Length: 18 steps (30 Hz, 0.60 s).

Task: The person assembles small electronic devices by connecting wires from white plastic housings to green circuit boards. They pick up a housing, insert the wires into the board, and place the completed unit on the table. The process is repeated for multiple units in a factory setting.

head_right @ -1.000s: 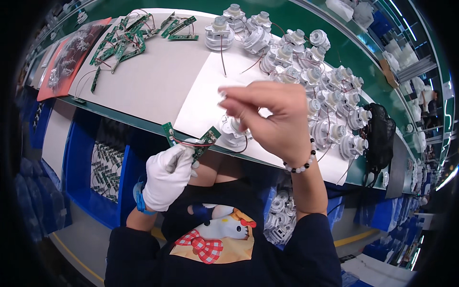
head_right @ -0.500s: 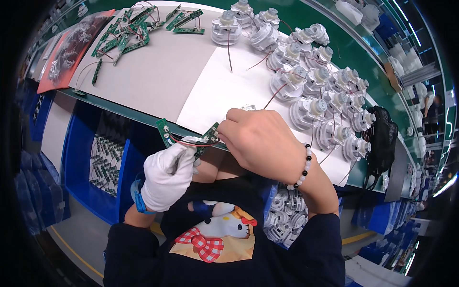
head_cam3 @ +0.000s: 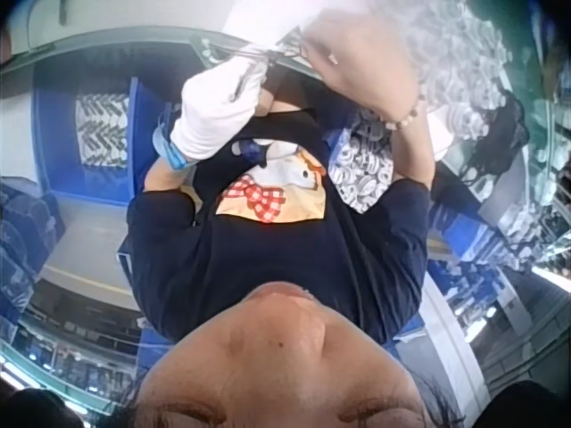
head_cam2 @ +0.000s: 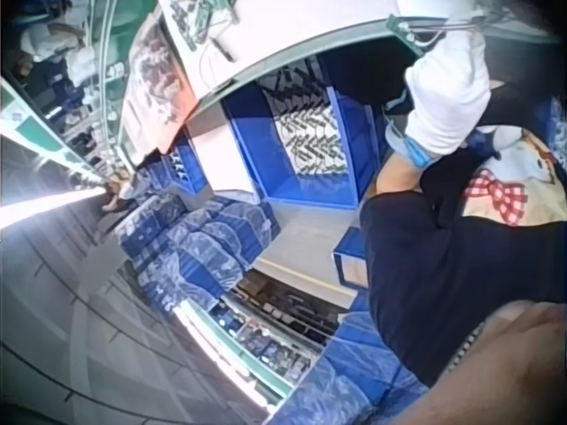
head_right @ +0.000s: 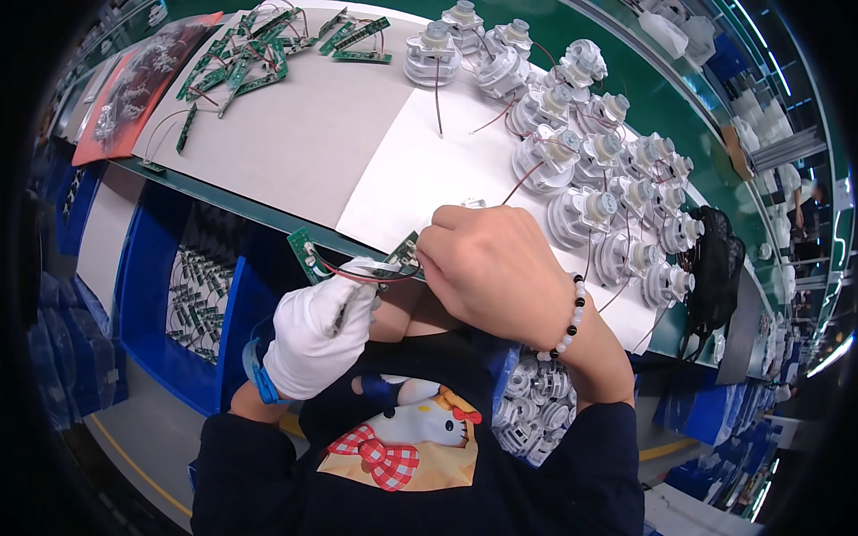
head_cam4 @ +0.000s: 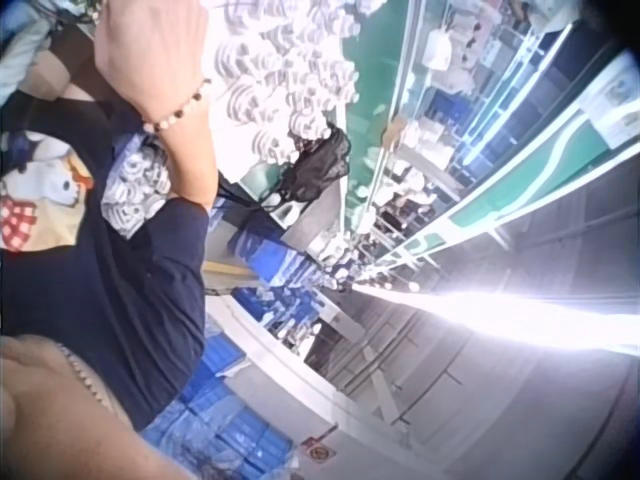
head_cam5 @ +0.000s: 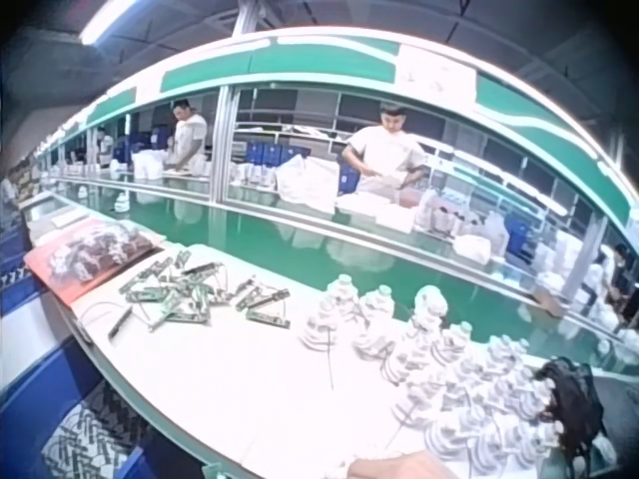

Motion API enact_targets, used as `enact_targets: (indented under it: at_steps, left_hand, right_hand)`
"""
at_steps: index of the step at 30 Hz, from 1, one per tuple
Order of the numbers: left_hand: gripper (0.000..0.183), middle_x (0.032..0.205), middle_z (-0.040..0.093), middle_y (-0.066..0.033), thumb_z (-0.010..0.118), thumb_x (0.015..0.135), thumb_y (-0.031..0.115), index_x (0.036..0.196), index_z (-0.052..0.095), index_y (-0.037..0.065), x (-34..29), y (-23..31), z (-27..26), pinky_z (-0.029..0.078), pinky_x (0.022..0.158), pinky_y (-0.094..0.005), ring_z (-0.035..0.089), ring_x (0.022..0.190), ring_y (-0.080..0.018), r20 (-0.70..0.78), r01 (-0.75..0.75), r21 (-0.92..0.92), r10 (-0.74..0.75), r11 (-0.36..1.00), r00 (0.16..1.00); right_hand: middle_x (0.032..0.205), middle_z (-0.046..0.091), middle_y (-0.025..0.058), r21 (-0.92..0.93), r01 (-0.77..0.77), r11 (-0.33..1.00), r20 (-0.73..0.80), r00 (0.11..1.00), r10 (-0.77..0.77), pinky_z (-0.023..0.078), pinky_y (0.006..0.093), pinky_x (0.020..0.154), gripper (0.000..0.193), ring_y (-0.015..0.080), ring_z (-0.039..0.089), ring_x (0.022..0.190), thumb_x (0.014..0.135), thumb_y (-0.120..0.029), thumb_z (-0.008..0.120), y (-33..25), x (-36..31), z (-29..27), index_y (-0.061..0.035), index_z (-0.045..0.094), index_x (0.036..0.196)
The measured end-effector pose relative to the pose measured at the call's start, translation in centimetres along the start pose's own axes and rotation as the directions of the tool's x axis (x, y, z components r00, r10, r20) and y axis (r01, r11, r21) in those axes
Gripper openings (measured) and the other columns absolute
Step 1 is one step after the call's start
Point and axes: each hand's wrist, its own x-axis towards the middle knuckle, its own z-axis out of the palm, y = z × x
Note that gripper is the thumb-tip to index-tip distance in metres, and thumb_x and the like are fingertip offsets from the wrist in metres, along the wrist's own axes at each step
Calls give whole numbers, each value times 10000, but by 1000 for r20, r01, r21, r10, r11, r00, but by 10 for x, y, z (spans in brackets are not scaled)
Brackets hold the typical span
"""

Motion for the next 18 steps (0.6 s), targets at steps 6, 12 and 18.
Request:
enact_targets:
  at_steps: [6,12,18]
  left_hand:
    - [284,733,608,-95,642,734,50,1003,573,-12,1,2,-7,454,455,-299,584,552,-221,89,-96,129,85,987,992]
    - [305,722,600,-113,633,713,-36,1012,576,-21,7,1,-13,446,472,-313,580,551,-260,102,-131,80,122,988,987]
    - [335,828,635,-128,634,697,-50,1024,575,-11,15,6,-17,478,534,-314,618,637,-268,152,-132,20,127,991,980]
  right_hand:
    - [609,513,68,-74,35,997,21,999,-34,400,333,447,41,250,526,512,678,-37,630,1,-1,6,-34,591,686]
    - [652,558,55,168,-13,986,-45,999,20,408,284,440,107,183,557,526,678,-49,696,8,-1,2,-22,619,748]
    - [666,586,82,543,10,840,5,1000,-15,438,279,493,135,203,582,561,680,-102,712,25,6,-4,-15,628,741]
